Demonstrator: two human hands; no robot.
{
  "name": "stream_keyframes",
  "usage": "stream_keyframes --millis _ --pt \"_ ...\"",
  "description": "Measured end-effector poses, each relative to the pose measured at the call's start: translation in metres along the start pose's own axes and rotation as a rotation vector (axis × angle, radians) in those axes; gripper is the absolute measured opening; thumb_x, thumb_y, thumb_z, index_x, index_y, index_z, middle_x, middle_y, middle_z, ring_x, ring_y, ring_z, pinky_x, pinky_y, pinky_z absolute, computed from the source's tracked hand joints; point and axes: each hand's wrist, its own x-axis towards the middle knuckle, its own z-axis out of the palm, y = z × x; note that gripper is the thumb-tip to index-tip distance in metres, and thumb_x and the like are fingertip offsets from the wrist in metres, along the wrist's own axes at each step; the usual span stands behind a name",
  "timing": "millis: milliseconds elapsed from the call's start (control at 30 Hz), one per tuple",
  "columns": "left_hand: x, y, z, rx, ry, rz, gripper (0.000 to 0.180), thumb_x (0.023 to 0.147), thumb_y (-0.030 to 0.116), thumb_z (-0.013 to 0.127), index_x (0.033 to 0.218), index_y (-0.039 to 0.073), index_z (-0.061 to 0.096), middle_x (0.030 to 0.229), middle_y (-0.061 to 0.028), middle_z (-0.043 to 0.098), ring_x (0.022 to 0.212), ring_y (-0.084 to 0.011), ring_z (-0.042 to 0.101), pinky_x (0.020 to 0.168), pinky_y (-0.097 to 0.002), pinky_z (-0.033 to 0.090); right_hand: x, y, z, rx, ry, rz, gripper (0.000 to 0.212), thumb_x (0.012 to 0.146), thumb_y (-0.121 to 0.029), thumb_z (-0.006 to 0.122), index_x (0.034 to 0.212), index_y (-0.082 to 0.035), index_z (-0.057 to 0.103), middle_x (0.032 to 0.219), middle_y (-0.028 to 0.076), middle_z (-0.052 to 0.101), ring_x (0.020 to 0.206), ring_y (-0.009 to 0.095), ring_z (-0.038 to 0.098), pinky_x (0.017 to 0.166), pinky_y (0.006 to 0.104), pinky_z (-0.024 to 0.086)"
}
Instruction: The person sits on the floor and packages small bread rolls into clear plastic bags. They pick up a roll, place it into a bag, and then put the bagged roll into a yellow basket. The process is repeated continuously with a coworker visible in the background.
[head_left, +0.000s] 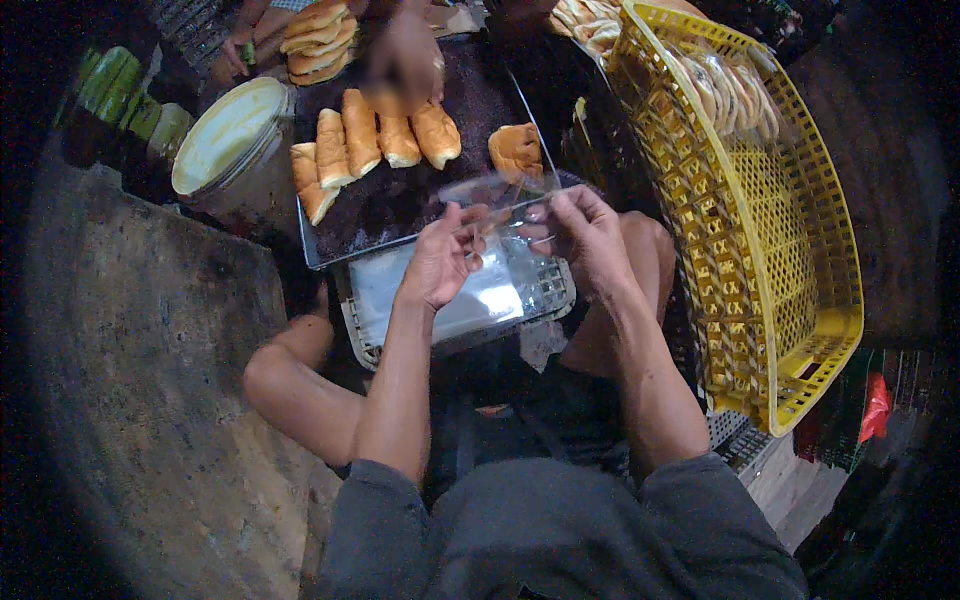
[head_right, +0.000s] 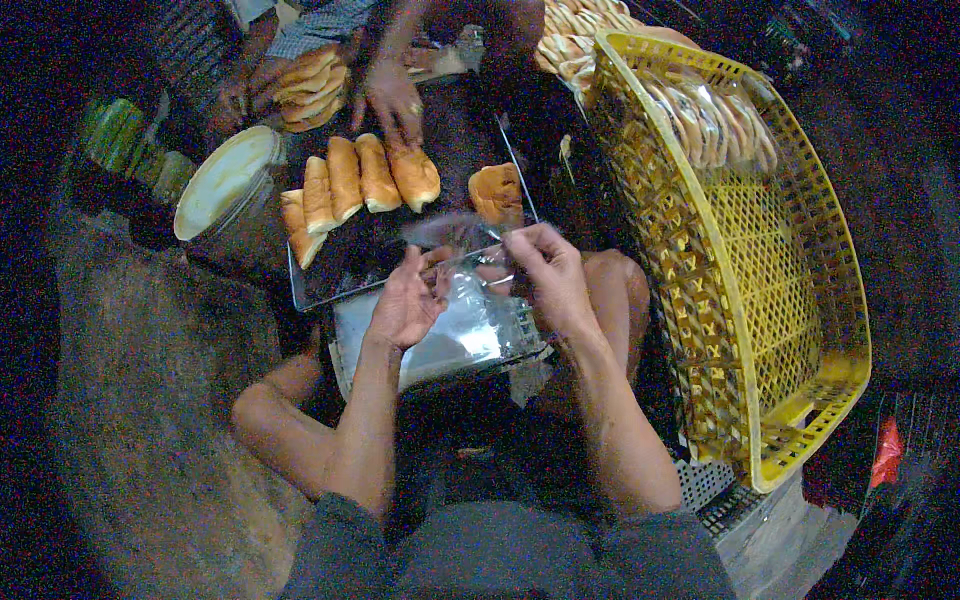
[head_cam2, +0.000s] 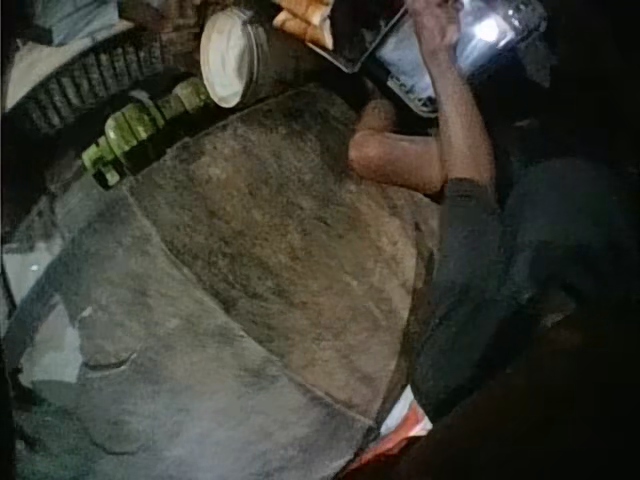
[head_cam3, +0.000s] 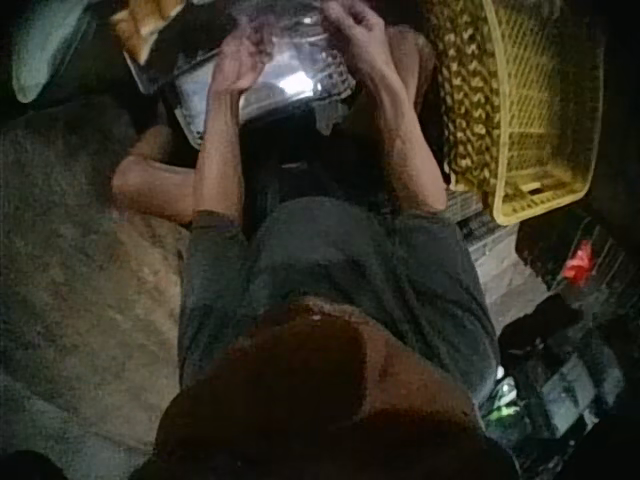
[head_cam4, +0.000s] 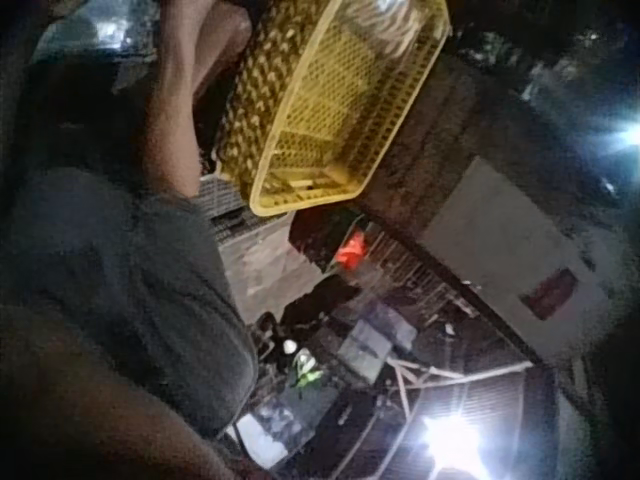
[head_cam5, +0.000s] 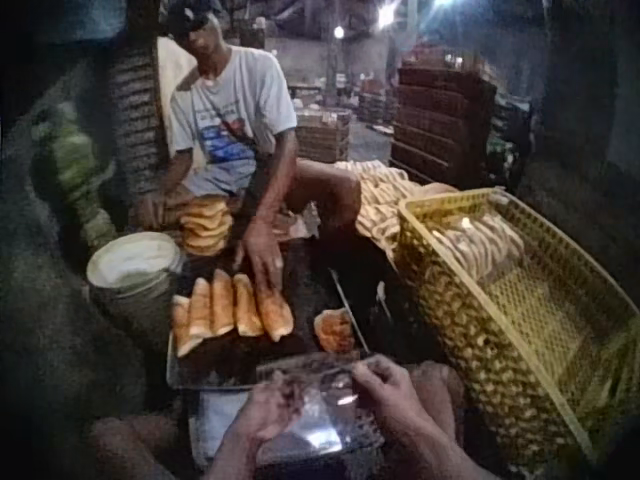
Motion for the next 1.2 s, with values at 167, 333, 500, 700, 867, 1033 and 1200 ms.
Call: stream_keyframes --millis 167,333,500,700,867,1033,1200 --pt "0.018 -0.010 0.024 -0.125 0.316 0.166 0.025 0.091 0.029 0.062 0.104 0.008 0.060 0.095 -0.0031 0.066 0.082 -0.0133 0.063 0.066 -0.0267 0.054 0.007 0.002 -0.007 0.027 0.099 -0.022 0.021 0.097 -0.022 0.052 0.101 -0.001 0.048 0.091 0.013 0.064 0.074 0.023 0.068 0.060 0.0317 0.059" --pt "0.013 0.010 0.029 -0.186 0.383 0.240 0.020 0.087 0.020 0.067 0.103 0.008 0.061 0.095 -0.0029 0.066 0.087 -0.0112 0.063 0.073 -0.0260 0.054 -0.004 -0.001 0.000 0.057 0.151 0.010 0.027 0.094 -0.019 0.057 0.110 0.001 0.049 0.096 0.014 0.063 0.079 0.024 0.067 0.068 0.0320 0.058" --pt "0.007 0.043 0.058 0.074 0.496 0.235 0.029 0.088 0.031 0.066 0.103 0.006 0.061 0.091 -0.0053 0.067 0.077 -0.0151 0.064 0.067 -0.0286 0.055 -0.008 -0.012 0.011 -0.120 0.154 -0.094 0.022 0.090 -0.015 0.062 0.101 0.003 0.058 0.082 0.008 0.063 0.071 0.016 0.064 0.061 0.0267 0.054" --pt "0.016 0.077 0.015 0.541 0.980 0.645 0.033 0.087 0.033 0.067 0.089 0.001 0.060 0.075 -0.0082 0.066 0.061 -0.0134 0.062 0.053 -0.0254 0.051 0.048 0.010 0.055 -0.551 0.124 -0.068 0.037 0.091 -0.031 0.059 0.086 0.005 0.063 0.062 0.011 0.059 0.061 0.020 0.063 0.057 0.0321 0.051" --pt "-0.017 0.116 -0.066 0.195 1.242 0.845 0.039 0.089 0.041 0.063 0.094 0.003 0.058 0.084 -0.0093 0.067 0.055 -0.0144 0.059 0.046 -0.0232 0.044 0.124 0.076 0.082 -1.096 0.182 -0.615 0.068 0.074 -0.043 0.074 0.120 0.000 0.050 0.101 0.025 0.063 0.109 0.041 0.053 0.091 0.0439 0.043" --pt "-0.018 0.109 -0.088 0.215 1.038 0.812 0.059 0.090 0.059 0.047 0.116 0.007 0.054 0.104 -0.0101 0.066 0.067 -0.0197 0.064 0.048 -0.0233 0.045 0.182 0.090 0.063 -1.491 0.228 -0.633 0.054 0.072 -0.028 0.075 0.116 -0.001 0.058 0.102 0.021 0.064 0.111 0.040 0.053 0.093 0.0423 0.043" --pt "-0.015 0.113 -0.081 0.441 0.930 0.820 0.068 0.095 0.057 0.039 0.119 -0.006 0.049 0.113 -0.0195 0.062 0.081 -0.0296 0.069 0.057 -0.0292 0.055 0.135 -0.012 0.007 -0.536 -0.006 -0.122 0.068 0.079 -0.023 0.066 0.135 0.004 0.039 0.121 0.022 0.056 0.106 0.028 0.058 0.089 0.0360 0.048"
